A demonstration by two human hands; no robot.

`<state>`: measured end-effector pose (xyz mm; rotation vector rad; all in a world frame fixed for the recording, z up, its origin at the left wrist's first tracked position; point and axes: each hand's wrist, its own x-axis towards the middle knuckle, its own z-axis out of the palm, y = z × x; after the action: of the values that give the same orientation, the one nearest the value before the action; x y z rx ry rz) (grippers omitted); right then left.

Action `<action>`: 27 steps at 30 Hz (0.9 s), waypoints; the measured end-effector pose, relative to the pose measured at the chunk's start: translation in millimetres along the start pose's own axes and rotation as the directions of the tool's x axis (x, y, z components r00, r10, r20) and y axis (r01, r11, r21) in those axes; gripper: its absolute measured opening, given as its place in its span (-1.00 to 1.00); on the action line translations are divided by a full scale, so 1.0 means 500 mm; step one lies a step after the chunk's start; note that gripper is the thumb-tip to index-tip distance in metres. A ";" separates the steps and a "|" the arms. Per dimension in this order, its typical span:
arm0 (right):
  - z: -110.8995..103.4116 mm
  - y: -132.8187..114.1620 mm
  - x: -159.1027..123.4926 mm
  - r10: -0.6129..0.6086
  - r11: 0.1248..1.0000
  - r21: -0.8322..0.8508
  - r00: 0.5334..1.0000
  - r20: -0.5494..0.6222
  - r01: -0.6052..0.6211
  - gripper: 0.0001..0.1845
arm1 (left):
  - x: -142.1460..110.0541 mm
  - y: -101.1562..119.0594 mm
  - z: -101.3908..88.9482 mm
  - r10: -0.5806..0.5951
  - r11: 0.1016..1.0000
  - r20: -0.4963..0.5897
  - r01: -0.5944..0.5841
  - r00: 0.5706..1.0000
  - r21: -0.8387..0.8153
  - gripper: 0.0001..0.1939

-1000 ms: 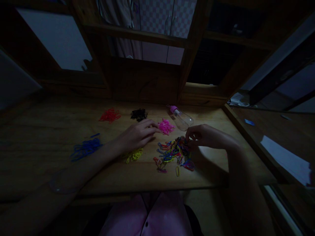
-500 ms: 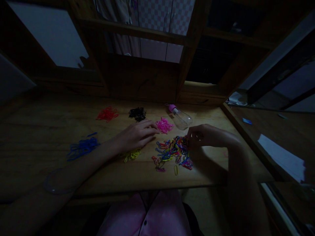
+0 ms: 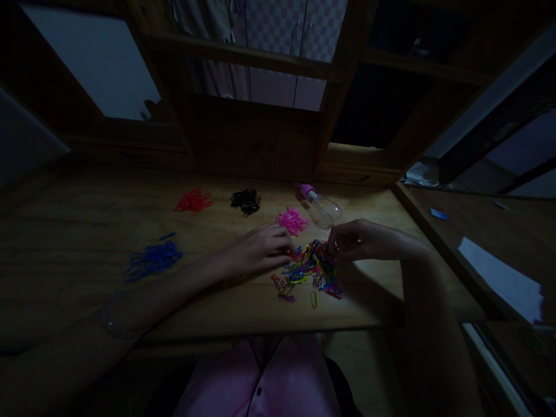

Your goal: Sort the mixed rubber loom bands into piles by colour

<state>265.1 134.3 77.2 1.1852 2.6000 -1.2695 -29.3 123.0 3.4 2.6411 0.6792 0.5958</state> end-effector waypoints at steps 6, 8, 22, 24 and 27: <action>-0.001 -0.003 0.002 0.003 1.000 0.025 1.000 0.005 -0.003 -0.62 | 0.002 0.007 0.003 0.030 0.998 0.002 -0.030 1.000 0.047 -0.80; 0.000 -0.003 0.003 -0.001 1.000 0.027 1.000 -0.001 0.001 -0.62 | 0.004 0.011 0.004 0.036 0.998 -0.007 -0.035 0.999 0.055 -0.82; -0.004 -0.006 0.002 0.001 0.998 0.067 0.999 -0.041 0.002 -0.64 | 0.001 0.006 -0.015 0.002 0.998 -0.069 -0.006 0.998 -0.064 -0.89; -0.003 -0.005 0.002 0.008 0.996 0.090 0.999 -0.051 -0.003 -0.62 | -0.001 0.008 -0.018 -0.023 0.996 -0.071 0.017 0.997 -0.093 -0.88; -0.002 -0.003 0.003 0.018 0.993 0.115 0.997 -0.075 -0.009 -0.62 | -0.001 0.010 -0.025 -0.021 0.993 -0.082 0.011 0.996 -0.122 -0.86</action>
<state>263.5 135.4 78.3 1.2912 2.5980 -1.4161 -33.7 121.2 16.0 2.5083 0.6661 0.7224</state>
